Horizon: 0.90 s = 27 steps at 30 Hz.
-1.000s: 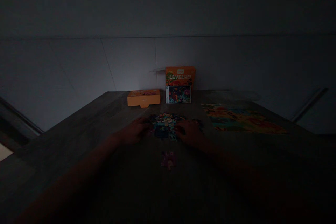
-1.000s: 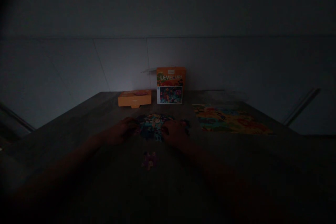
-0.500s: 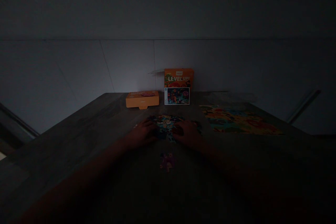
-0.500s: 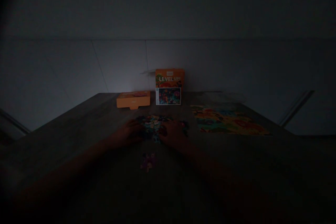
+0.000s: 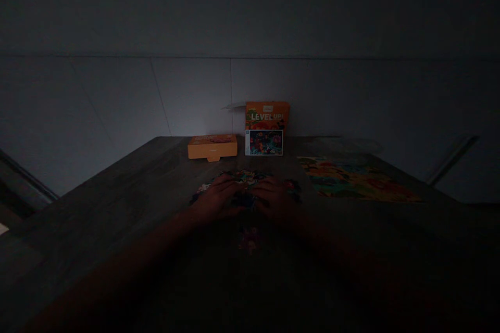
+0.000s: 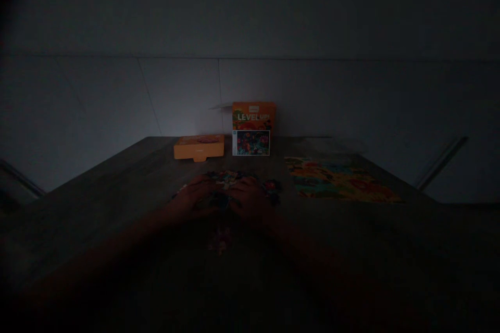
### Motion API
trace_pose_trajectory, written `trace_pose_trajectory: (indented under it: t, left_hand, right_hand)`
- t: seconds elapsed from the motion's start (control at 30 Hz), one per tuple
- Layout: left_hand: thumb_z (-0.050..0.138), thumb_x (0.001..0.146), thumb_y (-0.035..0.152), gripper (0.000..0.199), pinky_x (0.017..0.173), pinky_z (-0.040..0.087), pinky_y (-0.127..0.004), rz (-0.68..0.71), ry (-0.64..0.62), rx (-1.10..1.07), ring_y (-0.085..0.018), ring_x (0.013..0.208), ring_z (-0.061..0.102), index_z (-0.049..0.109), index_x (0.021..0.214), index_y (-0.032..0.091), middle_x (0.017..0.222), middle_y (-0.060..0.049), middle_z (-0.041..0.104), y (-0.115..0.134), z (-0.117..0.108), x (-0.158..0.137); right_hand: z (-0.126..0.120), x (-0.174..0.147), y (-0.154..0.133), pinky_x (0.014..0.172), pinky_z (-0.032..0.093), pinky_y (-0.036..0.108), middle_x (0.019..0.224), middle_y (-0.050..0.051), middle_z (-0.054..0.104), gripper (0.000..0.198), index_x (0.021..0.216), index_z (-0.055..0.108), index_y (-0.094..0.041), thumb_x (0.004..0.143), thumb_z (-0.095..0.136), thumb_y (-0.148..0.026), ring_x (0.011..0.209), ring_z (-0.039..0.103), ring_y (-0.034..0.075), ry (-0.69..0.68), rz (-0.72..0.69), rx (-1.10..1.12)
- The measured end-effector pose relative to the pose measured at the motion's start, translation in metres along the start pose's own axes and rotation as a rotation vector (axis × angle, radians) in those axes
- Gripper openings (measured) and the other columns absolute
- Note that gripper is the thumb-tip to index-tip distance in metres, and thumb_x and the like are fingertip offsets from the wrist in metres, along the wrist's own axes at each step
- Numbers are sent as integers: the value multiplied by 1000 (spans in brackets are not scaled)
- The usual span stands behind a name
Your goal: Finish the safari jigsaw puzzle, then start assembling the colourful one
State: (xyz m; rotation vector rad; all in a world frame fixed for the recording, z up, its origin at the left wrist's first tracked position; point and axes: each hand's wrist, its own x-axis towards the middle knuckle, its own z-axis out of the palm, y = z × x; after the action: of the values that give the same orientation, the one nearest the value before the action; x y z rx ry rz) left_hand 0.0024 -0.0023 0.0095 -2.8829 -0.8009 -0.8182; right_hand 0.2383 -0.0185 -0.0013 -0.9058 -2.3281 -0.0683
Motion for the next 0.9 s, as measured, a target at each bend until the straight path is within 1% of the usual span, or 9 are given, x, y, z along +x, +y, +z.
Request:
trace_pose_trajectory:
  t: [0.07,0.17,0.33,0.43,0.5,0.6,0.67,0.77,0.9]
  left_hand:
    - [61,88,40,52,99,46,-44,-21,2,30,-27,117,50,48,134,21,121,-11,60,-4,1,0]
    - [62,87,39,51,99,45,-45,-138,-5,137,-28,115,50,51,133,19,124,-13,57,-14,2,-2]
    - [44,95,33,36,96,46,-43,-561,-46,347,-28,111,54,63,121,16,117,-14,62,-46,-2,-9]
    - [41,94,41,41,93,46,-43,-754,-119,392,-31,108,57,69,111,16,113,-15,65,-63,-10,-15]
    - [41,92,53,50,89,47,-41,-811,-195,362,-31,104,60,71,106,15,109,-16,66,-67,-16,-17]
    - [44,83,69,64,80,50,-35,-802,-314,288,-30,97,63,70,106,15,106,-16,66,-64,-20,-18]
    - [48,77,73,70,75,50,-33,-773,-371,257,-29,93,65,68,108,14,108,-17,64,-60,-21,-17]
    - [50,76,71,69,72,50,-31,-761,-400,222,-27,89,65,67,107,11,107,-18,64,-57,-20,-16]
    - [52,79,62,58,69,49,-30,-783,-382,219,-27,89,66,69,102,11,104,-17,66,-58,-22,-16]
  right_hand:
    - [-2,0,5,92,40,38,99,6,72,22,102,73,-19,92,54,-25,96,59,21,10,117,-55]
    - [-8,0,11,87,40,37,95,8,71,26,93,74,-19,95,50,-26,92,59,22,-32,366,-226]
    - [-16,-1,10,89,37,41,106,12,65,29,104,74,-22,94,47,-22,102,56,27,-171,596,-414]
    - [-16,-1,6,92,36,42,114,15,61,25,103,74,-20,91,53,-25,108,53,29,-253,636,-398]
    - [-15,-1,5,94,37,43,116,17,59,26,102,75,-19,91,54,-30,109,53,30,-262,643,-375]
    - [-14,-1,6,97,37,45,120,17,57,27,104,74,-20,89,57,-34,113,52,31,-200,645,-330]
    - [-14,-1,5,98,37,44,122,16,56,26,106,74,-21,86,58,-28,114,51,31,-165,641,-304]
    - [-14,0,4,99,37,42,119,15,58,30,108,74,-21,84,56,-18,112,53,28,-147,598,-276]
    - [-12,0,1,98,38,41,116,14,60,29,104,74,-20,84,54,-18,110,54,27,-101,541,-244]
